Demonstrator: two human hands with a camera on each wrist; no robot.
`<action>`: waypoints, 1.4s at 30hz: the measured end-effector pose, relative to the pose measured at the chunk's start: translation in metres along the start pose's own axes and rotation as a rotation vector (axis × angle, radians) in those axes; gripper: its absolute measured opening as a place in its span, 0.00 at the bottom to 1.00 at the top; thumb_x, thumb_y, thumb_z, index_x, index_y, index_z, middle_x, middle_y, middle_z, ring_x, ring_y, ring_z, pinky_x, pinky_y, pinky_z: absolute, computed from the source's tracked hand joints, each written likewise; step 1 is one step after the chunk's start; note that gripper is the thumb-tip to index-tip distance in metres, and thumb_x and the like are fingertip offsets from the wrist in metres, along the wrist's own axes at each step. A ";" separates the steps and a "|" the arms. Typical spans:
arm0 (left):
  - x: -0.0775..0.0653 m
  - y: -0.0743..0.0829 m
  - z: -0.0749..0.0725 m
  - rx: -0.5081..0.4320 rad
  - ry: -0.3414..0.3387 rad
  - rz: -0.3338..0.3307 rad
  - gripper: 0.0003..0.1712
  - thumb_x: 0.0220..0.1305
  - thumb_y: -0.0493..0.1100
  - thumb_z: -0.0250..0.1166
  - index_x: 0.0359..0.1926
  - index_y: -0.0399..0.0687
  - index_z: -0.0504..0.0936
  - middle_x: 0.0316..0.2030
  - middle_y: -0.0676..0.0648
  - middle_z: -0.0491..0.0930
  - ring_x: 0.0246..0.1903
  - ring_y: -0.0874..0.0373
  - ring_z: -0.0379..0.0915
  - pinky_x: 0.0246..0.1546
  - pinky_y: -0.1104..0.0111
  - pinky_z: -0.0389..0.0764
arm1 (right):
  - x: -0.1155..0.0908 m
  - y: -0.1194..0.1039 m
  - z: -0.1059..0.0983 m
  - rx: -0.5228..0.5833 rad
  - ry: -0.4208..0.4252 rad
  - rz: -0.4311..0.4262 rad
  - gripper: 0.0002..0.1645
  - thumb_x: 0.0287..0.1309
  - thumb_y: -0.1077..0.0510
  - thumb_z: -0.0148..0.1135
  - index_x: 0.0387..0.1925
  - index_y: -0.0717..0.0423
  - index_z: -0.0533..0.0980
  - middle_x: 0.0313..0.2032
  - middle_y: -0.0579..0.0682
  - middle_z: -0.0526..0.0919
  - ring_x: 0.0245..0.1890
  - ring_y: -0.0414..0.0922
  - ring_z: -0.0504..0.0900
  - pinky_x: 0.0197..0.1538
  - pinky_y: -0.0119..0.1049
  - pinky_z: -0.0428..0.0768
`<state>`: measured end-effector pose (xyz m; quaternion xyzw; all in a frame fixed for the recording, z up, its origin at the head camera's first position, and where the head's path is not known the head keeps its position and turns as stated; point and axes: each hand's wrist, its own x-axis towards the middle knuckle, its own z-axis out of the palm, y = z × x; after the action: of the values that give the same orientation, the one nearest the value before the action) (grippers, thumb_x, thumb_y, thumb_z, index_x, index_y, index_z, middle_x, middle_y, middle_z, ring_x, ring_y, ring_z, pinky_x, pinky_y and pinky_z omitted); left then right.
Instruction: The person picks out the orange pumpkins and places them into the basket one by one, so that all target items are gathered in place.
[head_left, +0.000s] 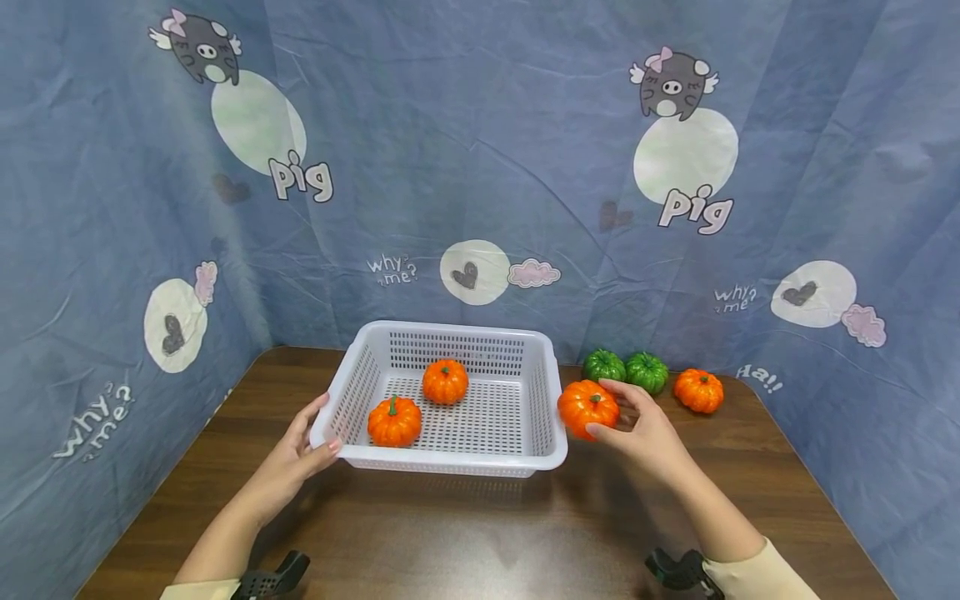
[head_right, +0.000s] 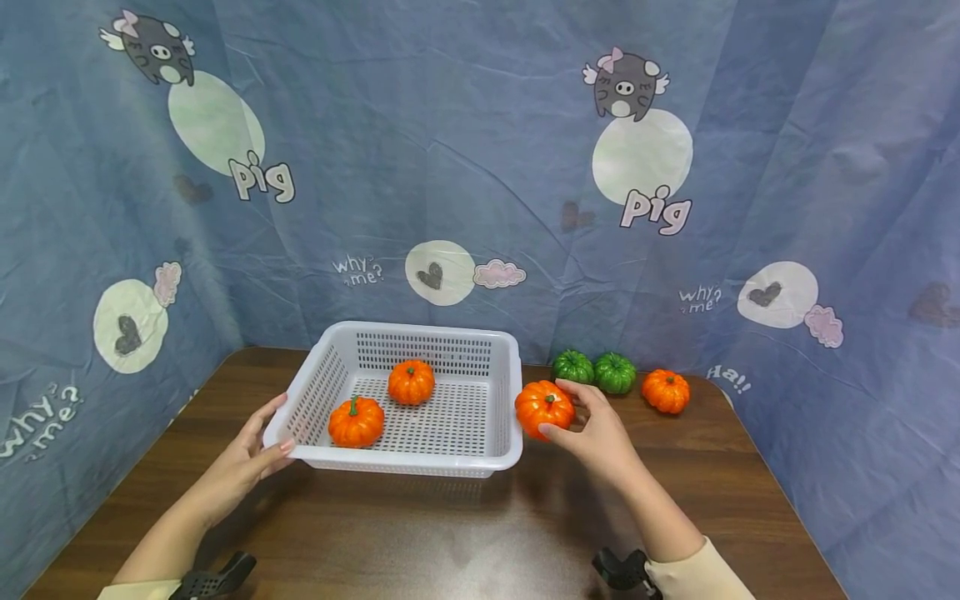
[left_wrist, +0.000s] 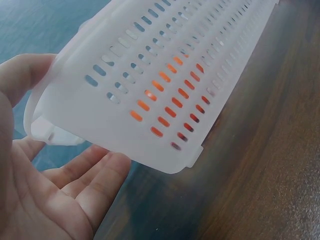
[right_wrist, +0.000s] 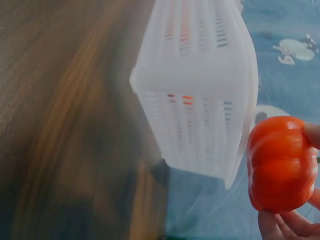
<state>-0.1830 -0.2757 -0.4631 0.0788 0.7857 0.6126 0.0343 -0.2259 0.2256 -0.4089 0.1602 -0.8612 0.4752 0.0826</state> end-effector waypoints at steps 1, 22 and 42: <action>0.000 0.000 0.000 -0.001 0.001 0.001 0.47 0.73 0.42 0.59 0.80 0.56 0.38 0.73 0.31 0.49 0.64 0.37 0.61 0.55 0.68 0.77 | 0.001 -0.001 0.001 0.000 -0.002 -0.005 0.40 0.52 0.58 0.77 0.65 0.61 0.71 0.57 0.59 0.75 0.53 0.56 0.79 0.54 0.46 0.80; 0.000 0.000 0.000 -0.031 0.002 0.006 0.47 0.73 0.40 0.59 0.80 0.56 0.39 0.73 0.29 0.50 0.63 0.41 0.63 0.51 0.73 0.76 | 0.015 -0.030 0.030 0.075 -0.083 -0.072 0.41 0.50 0.58 0.78 0.65 0.60 0.71 0.58 0.56 0.76 0.53 0.55 0.80 0.54 0.45 0.81; 0.001 0.000 0.001 -0.019 0.016 -0.017 0.47 0.72 0.42 0.59 0.80 0.58 0.38 0.73 0.31 0.50 0.65 0.35 0.60 0.53 0.69 0.77 | 0.037 -0.041 0.065 0.046 -0.193 -0.103 0.39 0.52 0.56 0.77 0.65 0.61 0.72 0.58 0.57 0.75 0.55 0.54 0.78 0.55 0.47 0.80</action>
<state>-0.1837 -0.2749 -0.4628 0.0670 0.7806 0.6206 0.0337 -0.2457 0.1429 -0.3999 0.2512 -0.8448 0.4721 0.0201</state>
